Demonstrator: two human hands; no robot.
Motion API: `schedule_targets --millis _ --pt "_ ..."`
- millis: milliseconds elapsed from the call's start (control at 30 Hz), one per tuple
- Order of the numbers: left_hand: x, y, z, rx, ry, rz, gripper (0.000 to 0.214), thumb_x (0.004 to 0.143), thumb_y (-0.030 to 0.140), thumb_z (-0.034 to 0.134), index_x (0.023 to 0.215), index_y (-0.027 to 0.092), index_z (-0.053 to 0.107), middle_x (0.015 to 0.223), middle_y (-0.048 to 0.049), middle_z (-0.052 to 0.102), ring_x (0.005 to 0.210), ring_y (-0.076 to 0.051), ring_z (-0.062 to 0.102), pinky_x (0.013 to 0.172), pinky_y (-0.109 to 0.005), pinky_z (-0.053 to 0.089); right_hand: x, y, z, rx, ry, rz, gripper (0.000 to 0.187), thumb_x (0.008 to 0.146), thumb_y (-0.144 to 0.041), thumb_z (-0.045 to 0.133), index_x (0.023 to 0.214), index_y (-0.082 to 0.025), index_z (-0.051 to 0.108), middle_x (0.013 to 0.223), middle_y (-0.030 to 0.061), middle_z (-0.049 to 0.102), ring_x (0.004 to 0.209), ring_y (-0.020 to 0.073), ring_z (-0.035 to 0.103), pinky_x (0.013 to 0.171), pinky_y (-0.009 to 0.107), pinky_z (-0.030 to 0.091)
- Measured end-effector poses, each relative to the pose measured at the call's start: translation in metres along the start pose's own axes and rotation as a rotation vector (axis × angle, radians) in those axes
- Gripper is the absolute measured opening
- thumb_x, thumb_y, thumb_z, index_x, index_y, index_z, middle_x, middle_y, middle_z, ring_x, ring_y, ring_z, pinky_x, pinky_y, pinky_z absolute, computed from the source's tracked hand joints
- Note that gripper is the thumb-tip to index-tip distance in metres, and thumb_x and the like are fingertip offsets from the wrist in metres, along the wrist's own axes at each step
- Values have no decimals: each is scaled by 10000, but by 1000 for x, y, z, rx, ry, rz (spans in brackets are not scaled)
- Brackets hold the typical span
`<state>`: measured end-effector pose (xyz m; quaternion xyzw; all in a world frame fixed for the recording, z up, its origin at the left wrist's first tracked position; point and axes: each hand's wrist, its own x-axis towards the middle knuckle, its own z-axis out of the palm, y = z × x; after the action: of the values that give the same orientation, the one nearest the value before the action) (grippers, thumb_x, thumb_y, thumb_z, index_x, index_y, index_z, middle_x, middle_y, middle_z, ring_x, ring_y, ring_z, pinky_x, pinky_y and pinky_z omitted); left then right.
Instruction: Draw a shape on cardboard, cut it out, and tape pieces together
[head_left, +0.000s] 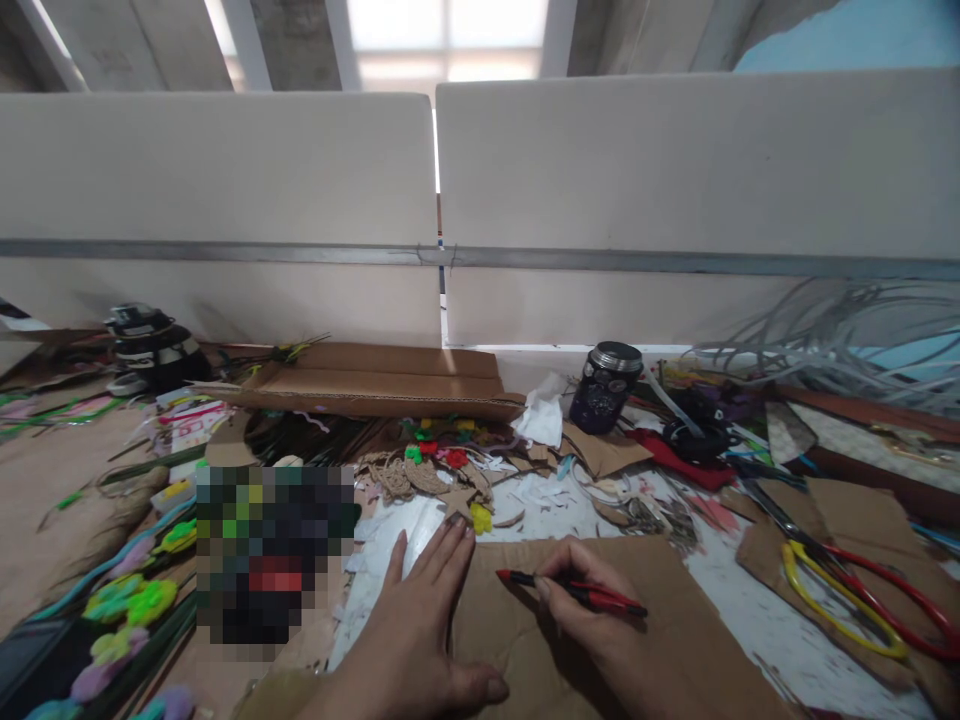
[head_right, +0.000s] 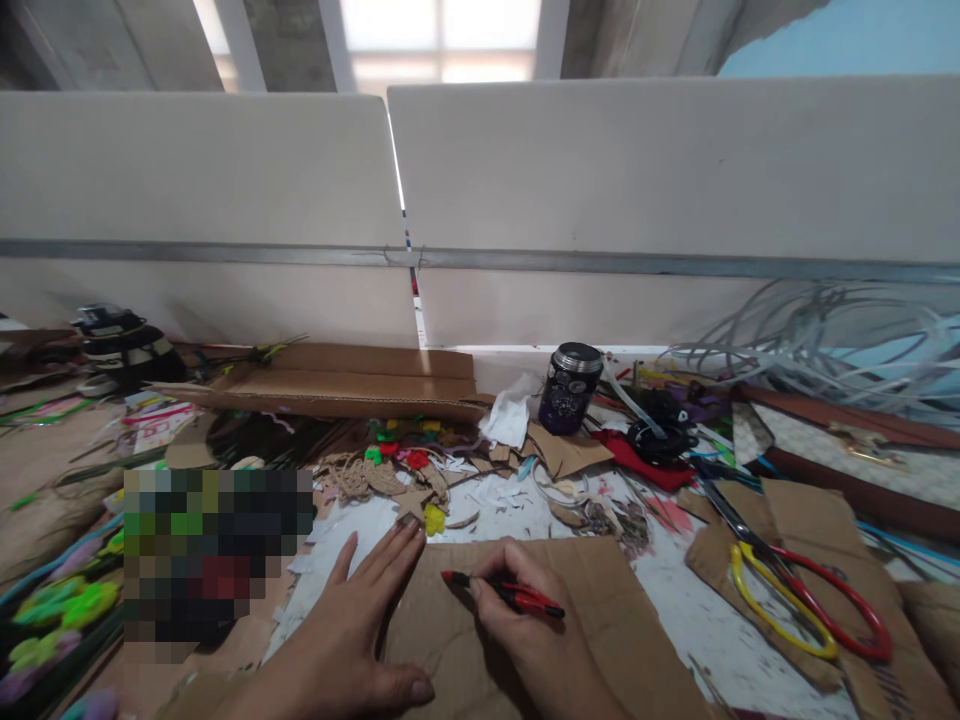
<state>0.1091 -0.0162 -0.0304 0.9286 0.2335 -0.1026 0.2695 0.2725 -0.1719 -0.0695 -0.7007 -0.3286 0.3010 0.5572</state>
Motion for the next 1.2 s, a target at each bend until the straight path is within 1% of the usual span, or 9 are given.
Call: schedule_targets --millis 200,433,700,867,1067,1200 --pt "2 0 0 -8 6 8 1224 635 493 839 1637 227 186 1711 -79 93 1594 -316 96 1253 -637 -61 0 -3 -1 -43 41 -27 225 880 -407 590 748 -225 580 696 -23 544 670 174 480 602 300 333" --pt "3 -1 0 3 0 2 1224 649 491 832 1643 231 168 1714 -71 84 1596 -310 78 1255 -622 -74 -2 -6 -5 -13 27 -15 252 902 -440 582 769 -225 582 716 -24 539 691 178 474 622 307 354" --pt "2 0 0 3 21 11 1201 648 459 818 1645 237 187 1711 -94 107 1590 -335 98 1251 -647 -63 -3 -4 -8 -1 37 -3 218 927 -391 579 788 -223 584 709 -33 527 680 167 459 624 308 347" --pt "2 0 0 0 14 7 1195 642 441 817 1643 235 198 1707 -98 111 1587 -343 106 1249 -657 -58 -2 -5 -7 5 46 -12 215 903 -390 572 768 -224 575 697 -33 523 677 173 460 620 311 338" --pt "1 -4 3 12 19 13 1187 651 439 812 1645 238 196 1713 -84 112 1590 -340 94 1257 -637 -61 -3 -11 -9 -4 72 10 213 894 -397 584 765 -227 580 715 -34 523 697 177 470 639 312 351" --pt "2 -3 2 25 13 5 1190 655 426 801 1648 230 177 1716 -78 94 1590 -337 82 1256 -634 -68 -1 -5 -12 -26 85 20 194 892 -370 590 756 -232 574 699 -37 530 678 172 461 630 313 344"
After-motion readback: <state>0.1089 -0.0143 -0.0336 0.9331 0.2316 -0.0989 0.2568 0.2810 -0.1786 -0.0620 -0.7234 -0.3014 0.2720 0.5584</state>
